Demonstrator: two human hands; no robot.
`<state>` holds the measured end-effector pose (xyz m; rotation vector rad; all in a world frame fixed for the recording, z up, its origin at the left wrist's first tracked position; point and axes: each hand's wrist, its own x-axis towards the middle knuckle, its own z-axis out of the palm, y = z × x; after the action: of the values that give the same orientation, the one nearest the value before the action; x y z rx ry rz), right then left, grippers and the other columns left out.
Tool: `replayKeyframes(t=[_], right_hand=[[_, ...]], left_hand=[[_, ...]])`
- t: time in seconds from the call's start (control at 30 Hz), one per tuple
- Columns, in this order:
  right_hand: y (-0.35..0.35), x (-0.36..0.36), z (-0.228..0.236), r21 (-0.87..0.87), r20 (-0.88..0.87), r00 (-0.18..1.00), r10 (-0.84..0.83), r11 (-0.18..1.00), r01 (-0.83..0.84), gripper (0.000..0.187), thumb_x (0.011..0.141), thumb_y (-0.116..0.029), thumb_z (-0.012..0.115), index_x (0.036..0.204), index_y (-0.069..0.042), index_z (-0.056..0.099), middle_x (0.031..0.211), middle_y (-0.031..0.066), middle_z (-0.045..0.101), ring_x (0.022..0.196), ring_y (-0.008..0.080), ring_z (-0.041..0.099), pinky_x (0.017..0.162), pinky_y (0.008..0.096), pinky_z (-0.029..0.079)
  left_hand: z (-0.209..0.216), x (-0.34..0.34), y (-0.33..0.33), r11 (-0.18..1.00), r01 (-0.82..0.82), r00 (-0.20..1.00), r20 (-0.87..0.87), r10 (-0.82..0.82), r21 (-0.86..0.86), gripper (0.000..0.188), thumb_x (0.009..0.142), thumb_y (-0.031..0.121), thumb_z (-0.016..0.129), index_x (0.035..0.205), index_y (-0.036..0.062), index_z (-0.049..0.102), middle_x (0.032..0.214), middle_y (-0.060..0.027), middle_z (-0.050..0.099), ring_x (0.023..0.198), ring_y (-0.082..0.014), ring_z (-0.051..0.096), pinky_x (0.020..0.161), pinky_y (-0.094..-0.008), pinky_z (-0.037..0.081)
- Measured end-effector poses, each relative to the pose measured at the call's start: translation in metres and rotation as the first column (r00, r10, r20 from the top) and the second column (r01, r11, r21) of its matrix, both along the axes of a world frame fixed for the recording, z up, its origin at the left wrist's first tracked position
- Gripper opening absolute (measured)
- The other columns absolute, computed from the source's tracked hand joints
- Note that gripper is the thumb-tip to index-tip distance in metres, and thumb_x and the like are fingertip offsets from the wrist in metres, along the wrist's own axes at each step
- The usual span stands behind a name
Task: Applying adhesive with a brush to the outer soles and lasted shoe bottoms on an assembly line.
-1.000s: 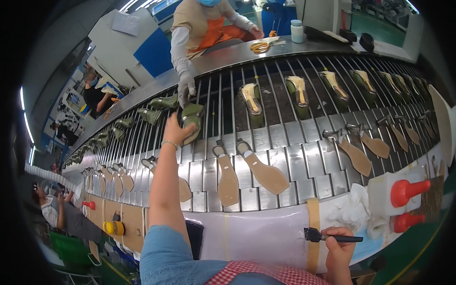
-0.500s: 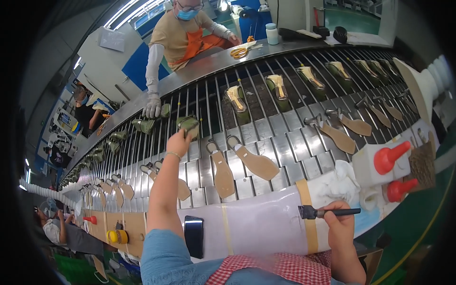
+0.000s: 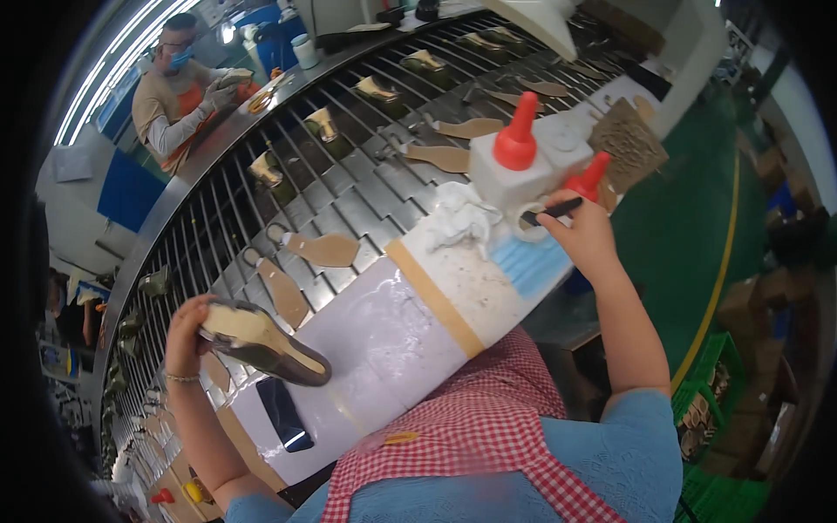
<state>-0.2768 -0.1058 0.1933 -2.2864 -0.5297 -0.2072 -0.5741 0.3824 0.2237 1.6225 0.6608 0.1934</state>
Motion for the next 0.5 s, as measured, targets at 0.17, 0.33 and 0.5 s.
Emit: replayKeyframes(t=[0.17,0.33,0.5], right_hand=[[-0.013,0.014,-0.023,-0.08,-0.03,0.999,0.034,0.996,-0.036,0.021,0.072,-0.01,0.073,0.088,-0.003,0.062,0.08,0.0091,0.066,0.077,0.0238,0.064,0.069,0.033,0.047],[-0.018,0.028,-0.039,-0.192,-0.055,0.998,0.013,0.981,-0.023,0.02,0.071,-0.009,0.072,0.086,-0.003,0.061,0.081,0.0114,0.065,0.078,0.0276,0.064,0.07,0.0356,0.048],[-0.019,0.027,-0.033,-0.112,-0.082,0.993,0.085,0.989,-0.094,0.019,0.071,-0.01,0.071,0.086,-0.005,0.062,0.08,0.0123,0.065,0.077,0.0289,0.064,0.069,0.0366,0.049]], left_hand=[[-0.085,0.018,-0.039,0.989,-0.073,0.978,-0.204,0.046,-0.125,0.038,0.088,0.037,0.051,0.096,0.0009,0.06,0.066,-0.0042,0.058,0.045,-0.0113,0.051,0.04,-0.0225,0.041],[-0.132,0.003,-0.095,0.996,0.028,0.957,-0.285,-0.052,-0.089,0.06,0.083,0.044,0.065,0.121,0.0018,0.045,0.101,-0.0103,0.06,0.081,-0.0183,0.062,0.072,-0.0315,0.052],[-0.127,0.011,-0.124,0.958,0.144,0.931,-0.295,-0.215,-0.247,0.047,0.073,0.02,0.075,0.111,0.0005,0.056,0.101,-0.0064,0.062,0.091,-0.0164,0.058,0.082,-0.03,0.047]])
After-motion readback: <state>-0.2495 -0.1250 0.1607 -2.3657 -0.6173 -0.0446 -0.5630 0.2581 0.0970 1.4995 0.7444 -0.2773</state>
